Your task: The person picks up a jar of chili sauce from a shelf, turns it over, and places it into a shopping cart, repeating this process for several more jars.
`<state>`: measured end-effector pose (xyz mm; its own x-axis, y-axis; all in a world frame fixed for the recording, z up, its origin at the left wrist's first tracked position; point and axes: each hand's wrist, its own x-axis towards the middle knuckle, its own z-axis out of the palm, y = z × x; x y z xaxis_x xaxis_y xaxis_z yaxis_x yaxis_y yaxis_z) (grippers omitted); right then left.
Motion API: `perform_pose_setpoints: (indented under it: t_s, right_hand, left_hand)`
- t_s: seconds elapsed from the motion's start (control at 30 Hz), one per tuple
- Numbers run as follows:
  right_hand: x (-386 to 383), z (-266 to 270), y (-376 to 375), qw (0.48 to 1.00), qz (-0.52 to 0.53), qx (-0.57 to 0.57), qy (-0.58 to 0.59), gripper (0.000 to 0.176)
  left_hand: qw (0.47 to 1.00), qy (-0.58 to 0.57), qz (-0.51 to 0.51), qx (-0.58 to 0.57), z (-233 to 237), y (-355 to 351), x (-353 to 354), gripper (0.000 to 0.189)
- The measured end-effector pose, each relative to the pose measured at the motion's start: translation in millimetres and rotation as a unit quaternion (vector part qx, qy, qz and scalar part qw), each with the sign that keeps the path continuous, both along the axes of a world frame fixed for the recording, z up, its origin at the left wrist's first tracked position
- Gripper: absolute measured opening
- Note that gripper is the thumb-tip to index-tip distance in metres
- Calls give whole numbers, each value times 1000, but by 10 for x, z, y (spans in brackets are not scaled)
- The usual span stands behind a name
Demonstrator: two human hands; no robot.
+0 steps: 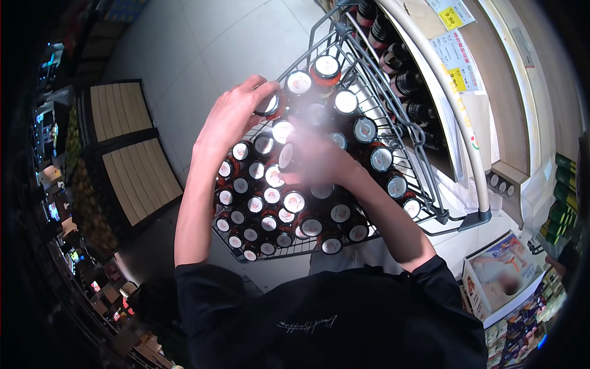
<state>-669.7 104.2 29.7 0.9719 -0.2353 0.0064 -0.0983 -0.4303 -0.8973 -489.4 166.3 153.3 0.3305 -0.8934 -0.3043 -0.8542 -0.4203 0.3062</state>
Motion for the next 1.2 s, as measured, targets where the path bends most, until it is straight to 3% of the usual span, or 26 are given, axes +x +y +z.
perform_pose_setpoints:
  t_s: [0.1,0.2,0.27,0.4,0.5,0.63,0.7,0.73,0.77,0.83,0.9,0.93,0.97,1.07,1.2]
  right_hand:
    - [50,-55,0,1000,-5,-28,-9,80]
    - [76,189,-83,999,27,32,19,79]
    - [87,271,-110,988,83,75,104,85]
    - [110,147,-95,986,98,60,124,87]
    - [63,52,-80,995,47,23,87,79]
    - [66,83,-167,978,129,96,130,74]
    - [-8,10,-150,970,157,109,150,75]
    - [-102,-133,-62,983,123,93,104,73]
    - [-126,-31,-40,991,89,75,58,71]
    - [-270,259,-159,987,80,110,90,69]
    - [-351,497,-254,984,53,165,44,60]
    - [-380,660,-298,972,44,223,60,57]
    - [-423,682,-312,972,47,223,62,57]
    - [-510,720,-351,957,62,270,82,56]
    - [-562,739,-322,942,48,316,98,54]
  left_hand:
    - [1000,-11,2,-6,-32,25,-1,62]
    - [1000,-10,10,6,-182,57,21,64]
    - [999,-26,-21,26,-346,96,45,65]
    - [999,-28,-17,-16,-572,174,59,59]
    - [999,-13,-28,-25,-672,203,103,61]
    - [999,-22,-41,13,-865,254,138,60]
    - [997,-1,-33,-66,-915,307,153,56]
    - [997,0,-29,-66,-874,332,136,56]
    - [995,33,14,-89,-783,349,107,50]
    - [990,66,61,-109,-681,432,26,44]
    - [952,110,278,-56,-628,528,-73,35]
    - [945,119,303,-5,-603,587,-109,41]
    - [944,120,307,-5,-687,668,-97,41]
    - [916,282,281,-43,-1088,894,-79,49]
    - [891,317,314,-80,-1202,890,-144,49]
